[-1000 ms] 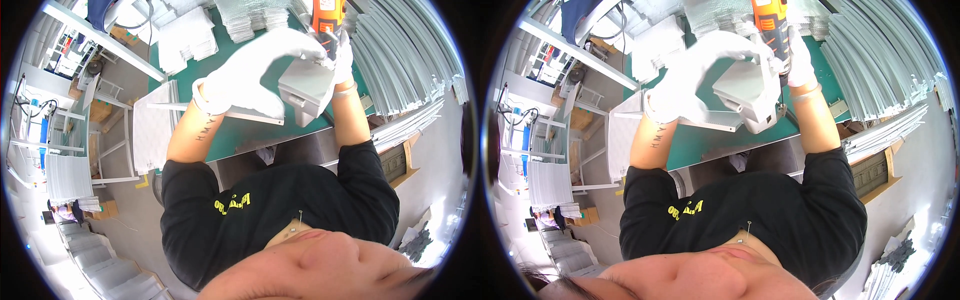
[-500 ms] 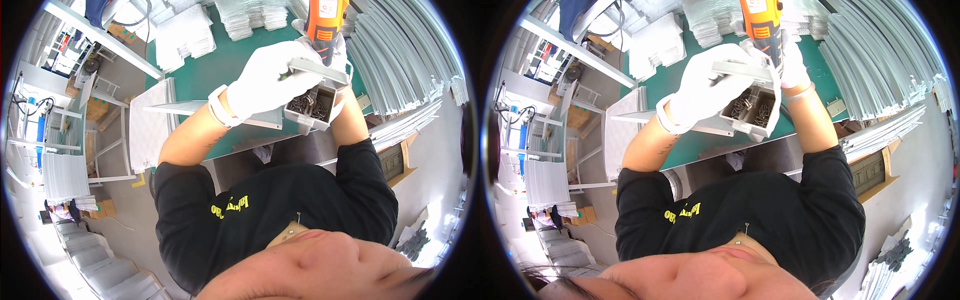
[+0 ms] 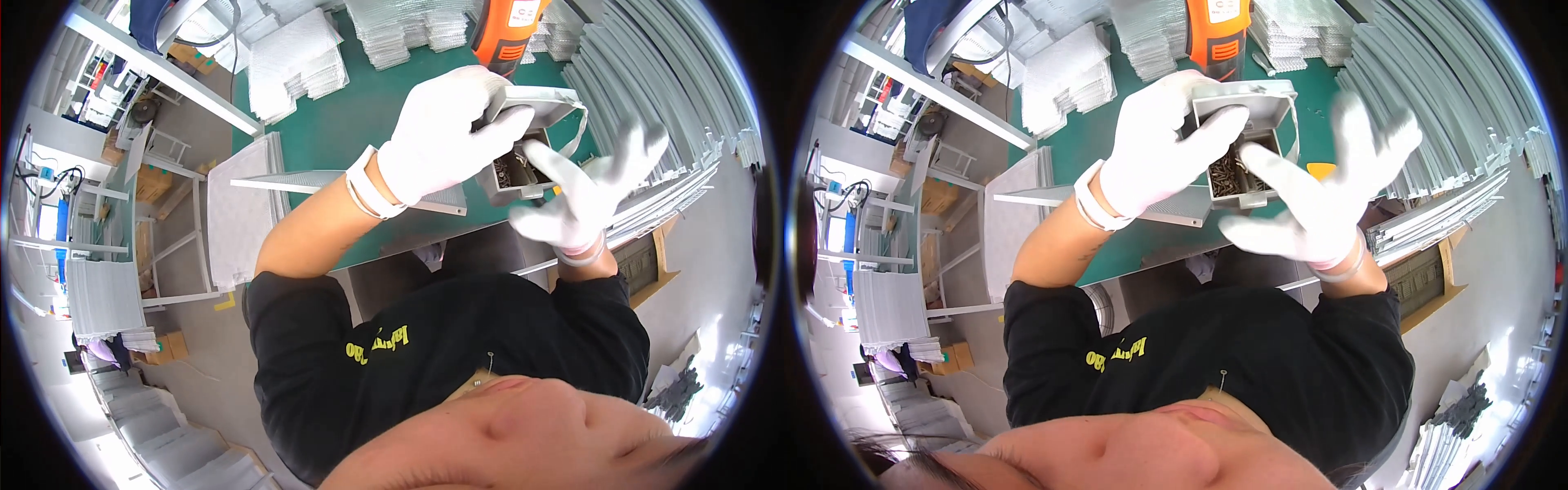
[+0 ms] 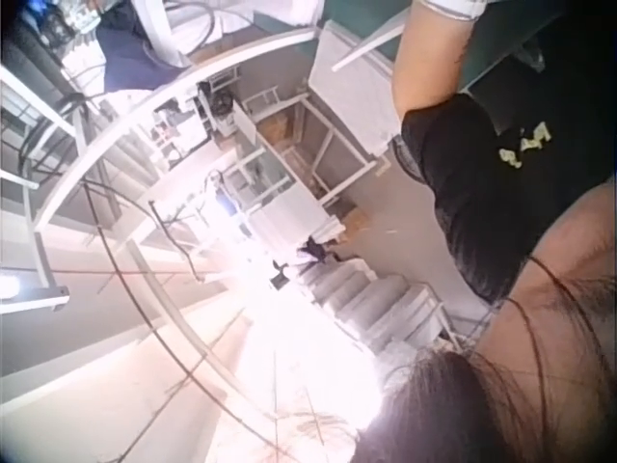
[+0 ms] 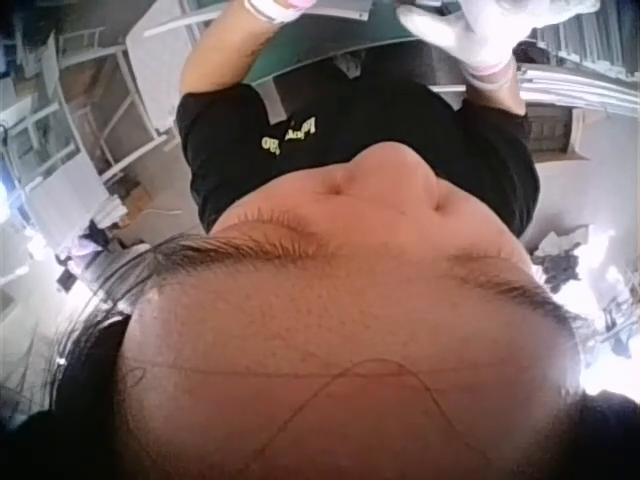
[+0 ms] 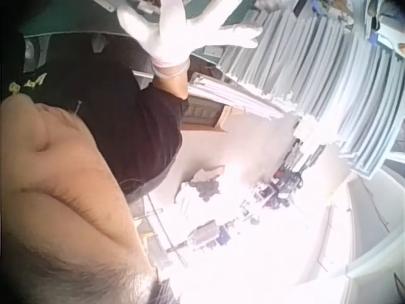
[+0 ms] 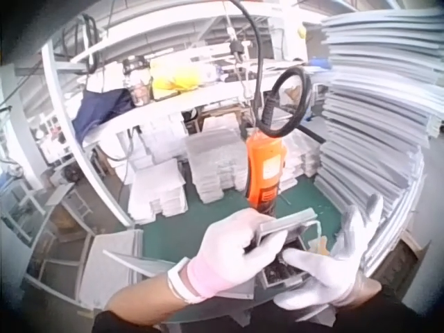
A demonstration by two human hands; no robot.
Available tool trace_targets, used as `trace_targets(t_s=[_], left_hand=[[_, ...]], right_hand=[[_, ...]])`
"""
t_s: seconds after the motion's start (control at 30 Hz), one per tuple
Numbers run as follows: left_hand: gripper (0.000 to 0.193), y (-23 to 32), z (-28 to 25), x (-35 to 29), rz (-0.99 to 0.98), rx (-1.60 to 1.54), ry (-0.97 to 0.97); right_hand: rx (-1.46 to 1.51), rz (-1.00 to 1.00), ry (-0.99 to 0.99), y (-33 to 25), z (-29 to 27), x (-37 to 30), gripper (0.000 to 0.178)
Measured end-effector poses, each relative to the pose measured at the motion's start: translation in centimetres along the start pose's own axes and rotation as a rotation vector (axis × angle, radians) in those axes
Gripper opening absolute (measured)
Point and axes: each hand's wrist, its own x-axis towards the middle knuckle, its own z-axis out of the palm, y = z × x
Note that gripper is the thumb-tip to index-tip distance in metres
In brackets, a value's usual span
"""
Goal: Assembling metal mesh air filters by fitting mesh sheets into aluminum frames and securing them with an electric drill.
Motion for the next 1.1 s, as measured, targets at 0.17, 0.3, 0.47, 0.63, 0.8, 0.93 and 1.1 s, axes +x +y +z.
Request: trace_targets(t_s=[0.17, 0.3, 0.47, 0.63, 0.8, 0.93, 1.1], left_hand=[[0.026, -0.2, 0.0, -0.4, 0.025, -0.056, 0.059], [0.026, 0.0, 0.0, -0.5, 0.027, -0.090, 0.067], [0.026, 0.2, -0.5, -0.8, -0.033, -0.071, 0.074], [0.016, 0.3, -0.6, -0.8, 0.020, 0.021, 0.023], [0.015, -0.1, -0.8, -0.6, 0.003, 0.018, 0.020], [0.013, 0.2, -0.7, -0.8, -0.018, -0.005, 0.047], [0.018, 0.4, 0.0, -0.7, 0.030, -0.024, 0.111]], right_hand=[[0.064, 0.024, -0.142, -0.5, 0.6, 1.0, 0.051], [0.202, 0.162, -0.039, -0.9, 0.3, 0.3, 0.049], [0.211, 0.198, -0.071, -1.0, 0.7, 0.6, 0.052], [0.137, 0.092, -0.141, -0.6, 0.4, 0.2, 0.054], [0.197, 0.154, -0.065, -0.5, 1.1, -0.3, 0.055], [0.101, 0.188, -0.145, -1.4, 0.5, 0.2, 0.051], [0.305, 0.271, -0.048, -1.0, 0.6, -1.8, 0.057]])
